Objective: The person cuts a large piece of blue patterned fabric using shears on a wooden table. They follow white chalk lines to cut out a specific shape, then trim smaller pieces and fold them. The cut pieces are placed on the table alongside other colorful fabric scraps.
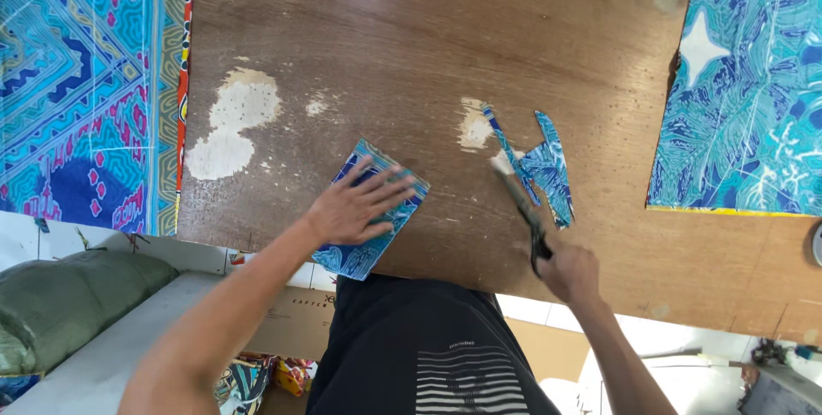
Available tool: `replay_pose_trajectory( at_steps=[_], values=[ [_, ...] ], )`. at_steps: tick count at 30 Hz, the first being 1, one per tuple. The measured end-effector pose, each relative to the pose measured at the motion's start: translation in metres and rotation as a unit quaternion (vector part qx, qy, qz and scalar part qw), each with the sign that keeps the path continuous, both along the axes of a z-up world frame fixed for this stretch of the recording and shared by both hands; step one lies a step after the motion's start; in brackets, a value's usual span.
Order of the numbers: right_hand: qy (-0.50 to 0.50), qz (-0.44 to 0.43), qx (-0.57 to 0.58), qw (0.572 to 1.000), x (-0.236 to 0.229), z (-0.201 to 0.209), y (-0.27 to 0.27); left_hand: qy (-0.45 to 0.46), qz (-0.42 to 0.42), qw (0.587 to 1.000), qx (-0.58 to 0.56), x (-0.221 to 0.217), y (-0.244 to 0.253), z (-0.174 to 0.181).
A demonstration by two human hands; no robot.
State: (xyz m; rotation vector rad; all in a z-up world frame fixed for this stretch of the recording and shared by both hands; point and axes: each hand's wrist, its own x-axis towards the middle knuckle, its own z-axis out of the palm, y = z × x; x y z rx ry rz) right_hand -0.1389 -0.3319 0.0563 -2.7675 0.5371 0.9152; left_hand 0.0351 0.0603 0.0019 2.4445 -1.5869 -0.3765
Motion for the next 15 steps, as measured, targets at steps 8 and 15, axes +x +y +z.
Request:
replay_pose_trajectory(
  at_steps=[8, 15],
  values=[
    [0.119, -0.129, 0.213, 0.961, -0.057, -0.019, 0.048, -0.050, 0.302, 0.950, -0.053, -0.050, -0.009, -0.007],
    [0.151, -0.126, 0.409, 0.891, -0.033, -0.034, 0.071, -0.033, 0.249, 0.967, -0.028, -0.014, -0.024, -0.011]
  ],
)
